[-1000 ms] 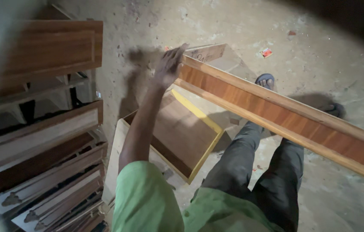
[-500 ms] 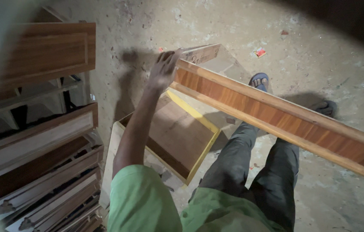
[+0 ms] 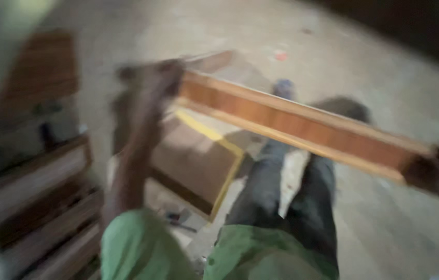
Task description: The person hammers nails into wooden pieces, applies glue to a wooden strip, attaches it to a larger wooden frame, and hammers nails to secure the assembly.
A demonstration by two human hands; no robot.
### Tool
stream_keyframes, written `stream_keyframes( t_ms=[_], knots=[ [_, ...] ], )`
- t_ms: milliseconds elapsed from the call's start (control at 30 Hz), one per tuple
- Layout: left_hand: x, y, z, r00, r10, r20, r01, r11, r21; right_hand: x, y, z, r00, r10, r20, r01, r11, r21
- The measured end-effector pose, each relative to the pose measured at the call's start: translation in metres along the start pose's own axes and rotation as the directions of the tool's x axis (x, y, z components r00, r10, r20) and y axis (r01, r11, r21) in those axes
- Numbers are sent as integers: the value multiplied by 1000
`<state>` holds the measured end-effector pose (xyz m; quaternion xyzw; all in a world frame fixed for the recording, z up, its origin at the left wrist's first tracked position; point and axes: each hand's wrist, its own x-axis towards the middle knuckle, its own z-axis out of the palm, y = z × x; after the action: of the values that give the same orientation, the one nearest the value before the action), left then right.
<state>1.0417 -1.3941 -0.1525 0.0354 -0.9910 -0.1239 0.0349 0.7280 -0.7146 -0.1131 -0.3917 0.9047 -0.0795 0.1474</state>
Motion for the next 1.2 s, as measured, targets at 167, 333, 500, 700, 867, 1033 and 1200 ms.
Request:
stream_keyframes(
  t_ms=[167, 333, 500, 700, 867, 1033, 1200],
  knots=[
    [48, 43, -41, 993, -13, 118, 1, 995, 104, 14, 4, -11, 996, -47, -75, 42, 997, -67],
    [118, 166, -70, 984, 151, -99, -148, 988, 38, 26, -14, -26, 999, 13, -37, -14, 1000, -24],
    [175, 356, 8, 963, -87, 256, 222, 794, -566, 34, -21, -31, 999, 45, -26, -44, 999, 17],
    [195, 473, 124, 974, -91, 208, 181, 864, -469, 28, -17, -23, 999, 32, -1, -32, 998, 46],
    [186, 480, 135, 977, -119, 176, 179, 906, -383, 29, -15, -17, 999, 50, 2, -50, 996, 69],
    [187, 476, 130, 977, -107, 184, 170, 912, -373, 35, -18, -22, 999, 41, -28, -37, 994, 107],
    [182, 471, 130, 979, -67, 191, 128, 934, -334, 29, -17, -17, 996, 55, -69, -39, 976, 215]
  ],
)
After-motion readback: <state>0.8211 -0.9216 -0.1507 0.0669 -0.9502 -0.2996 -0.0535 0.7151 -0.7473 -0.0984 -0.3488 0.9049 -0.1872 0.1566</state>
